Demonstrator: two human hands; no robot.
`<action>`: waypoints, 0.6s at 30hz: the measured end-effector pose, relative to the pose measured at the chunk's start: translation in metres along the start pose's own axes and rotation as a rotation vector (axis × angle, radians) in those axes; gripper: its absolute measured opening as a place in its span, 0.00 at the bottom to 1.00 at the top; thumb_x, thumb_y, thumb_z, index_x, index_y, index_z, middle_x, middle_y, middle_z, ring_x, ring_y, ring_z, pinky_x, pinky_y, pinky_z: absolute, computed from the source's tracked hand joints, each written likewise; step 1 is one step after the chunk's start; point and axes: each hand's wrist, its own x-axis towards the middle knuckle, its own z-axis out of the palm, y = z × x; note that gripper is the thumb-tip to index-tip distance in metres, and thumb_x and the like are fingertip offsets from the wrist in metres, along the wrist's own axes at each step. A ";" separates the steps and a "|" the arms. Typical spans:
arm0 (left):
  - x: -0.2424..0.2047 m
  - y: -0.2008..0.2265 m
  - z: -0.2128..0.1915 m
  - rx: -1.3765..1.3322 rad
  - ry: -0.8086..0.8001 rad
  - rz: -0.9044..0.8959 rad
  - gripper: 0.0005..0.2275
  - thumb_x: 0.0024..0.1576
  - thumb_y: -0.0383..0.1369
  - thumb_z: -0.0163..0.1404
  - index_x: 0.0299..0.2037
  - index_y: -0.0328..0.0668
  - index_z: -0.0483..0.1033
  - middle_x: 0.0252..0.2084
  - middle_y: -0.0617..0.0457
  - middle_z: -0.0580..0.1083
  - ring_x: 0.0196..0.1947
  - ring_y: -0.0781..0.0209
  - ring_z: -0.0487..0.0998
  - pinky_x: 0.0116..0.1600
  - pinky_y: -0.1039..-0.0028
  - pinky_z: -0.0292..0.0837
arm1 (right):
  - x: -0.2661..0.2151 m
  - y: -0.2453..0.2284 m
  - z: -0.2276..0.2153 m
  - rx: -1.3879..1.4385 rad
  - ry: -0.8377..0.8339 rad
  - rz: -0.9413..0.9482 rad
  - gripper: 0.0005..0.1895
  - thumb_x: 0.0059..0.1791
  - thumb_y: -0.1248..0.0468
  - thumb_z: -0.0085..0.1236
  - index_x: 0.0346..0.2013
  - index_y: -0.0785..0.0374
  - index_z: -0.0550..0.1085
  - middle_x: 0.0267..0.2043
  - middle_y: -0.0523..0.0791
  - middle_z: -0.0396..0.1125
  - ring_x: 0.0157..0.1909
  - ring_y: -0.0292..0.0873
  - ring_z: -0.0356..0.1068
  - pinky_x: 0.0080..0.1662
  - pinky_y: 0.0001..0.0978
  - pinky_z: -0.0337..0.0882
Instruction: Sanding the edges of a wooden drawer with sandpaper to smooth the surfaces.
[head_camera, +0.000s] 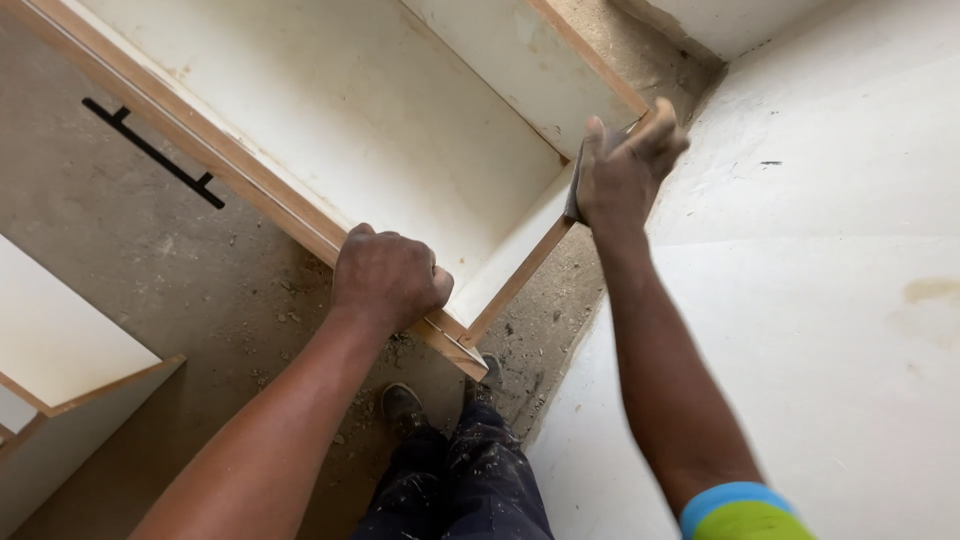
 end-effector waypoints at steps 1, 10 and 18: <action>0.007 -0.002 0.014 -0.007 -0.003 -0.004 0.17 0.55 0.39 0.41 0.37 0.45 0.87 0.28 0.45 0.81 0.35 0.53 0.83 0.52 0.61 0.70 | 0.006 -0.002 -0.001 -0.004 -0.007 -0.004 0.36 0.57 0.47 0.58 0.68 0.54 0.48 0.64 0.61 0.47 0.68 0.71 0.56 0.64 0.67 0.62; 0.008 -0.007 0.020 -0.297 0.282 -0.063 0.17 0.61 0.38 0.38 0.40 0.42 0.82 0.27 0.44 0.78 0.35 0.50 0.83 0.53 0.62 0.73 | -0.088 -0.029 0.035 -0.559 -0.653 -0.780 0.12 0.51 0.71 0.46 0.47 0.70 0.75 0.40 0.52 0.67 0.46 0.55 0.69 0.53 0.47 0.64; 0.002 -0.014 0.028 -0.401 0.530 0.011 0.12 0.60 0.38 0.39 0.50 0.47 0.70 0.32 0.48 0.75 0.38 0.55 0.82 0.60 0.61 0.72 | -0.042 -0.013 0.057 -0.813 -0.582 -0.948 0.08 0.42 0.64 0.44 0.23 0.53 0.73 0.21 0.42 0.63 0.29 0.47 0.69 0.40 0.41 0.67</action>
